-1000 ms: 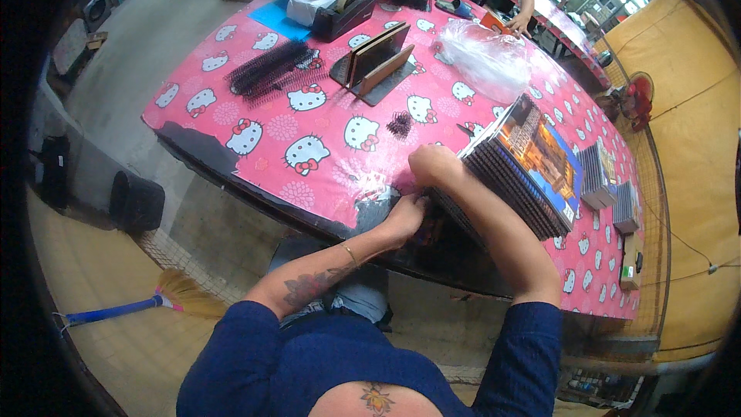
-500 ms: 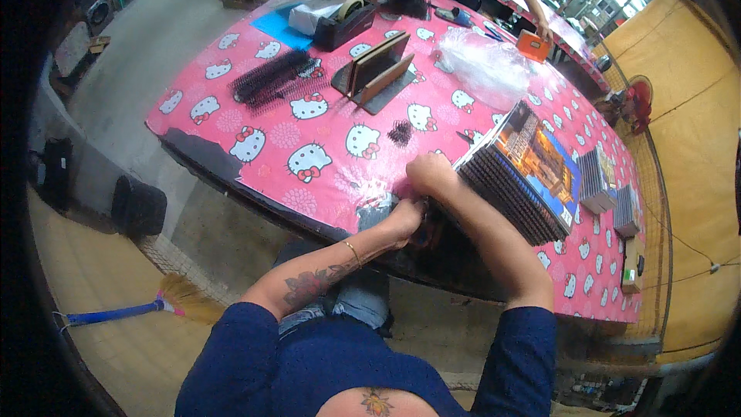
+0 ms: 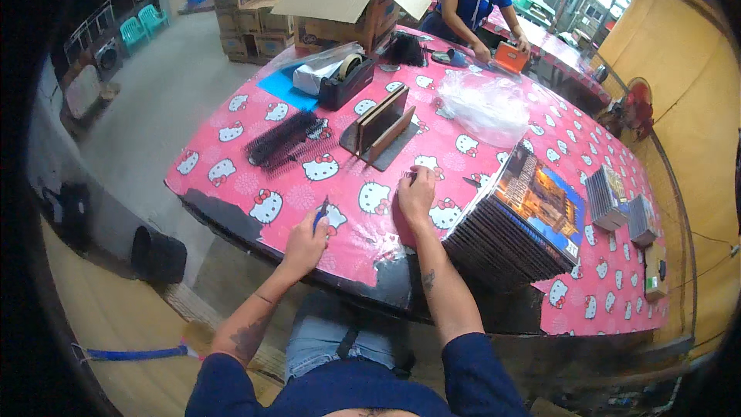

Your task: The person bundles printed books together by hand, organizes the stacks on a table, and then places the books into a shipping box.

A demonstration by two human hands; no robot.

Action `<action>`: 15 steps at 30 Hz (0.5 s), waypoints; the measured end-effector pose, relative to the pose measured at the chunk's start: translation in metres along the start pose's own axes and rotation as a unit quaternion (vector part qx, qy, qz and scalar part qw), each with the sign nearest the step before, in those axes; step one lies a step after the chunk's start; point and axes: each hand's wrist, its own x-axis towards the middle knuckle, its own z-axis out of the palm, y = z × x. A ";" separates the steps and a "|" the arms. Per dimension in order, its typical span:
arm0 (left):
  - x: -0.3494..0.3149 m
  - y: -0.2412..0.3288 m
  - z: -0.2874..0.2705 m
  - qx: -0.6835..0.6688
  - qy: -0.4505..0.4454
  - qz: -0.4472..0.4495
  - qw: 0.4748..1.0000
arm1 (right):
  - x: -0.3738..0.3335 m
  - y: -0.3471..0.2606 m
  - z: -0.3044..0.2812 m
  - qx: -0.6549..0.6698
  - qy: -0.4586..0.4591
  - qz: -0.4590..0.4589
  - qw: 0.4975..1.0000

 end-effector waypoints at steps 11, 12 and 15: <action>0.027 -0.019 -0.005 -0.206 -0.021 -0.039 0.977 | -0.004 -0.016 0.035 -0.132 -0.117 -0.196 0.965; 0.031 -0.024 -0.004 -0.214 -0.025 -0.035 0.976 | 0.002 -0.012 0.035 -0.132 -0.123 -0.196 0.964; 0.033 -0.059 -0.014 -0.237 -0.028 -0.024 0.971 | 0.007 -0.012 0.036 -0.120 -0.131 -0.172 0.969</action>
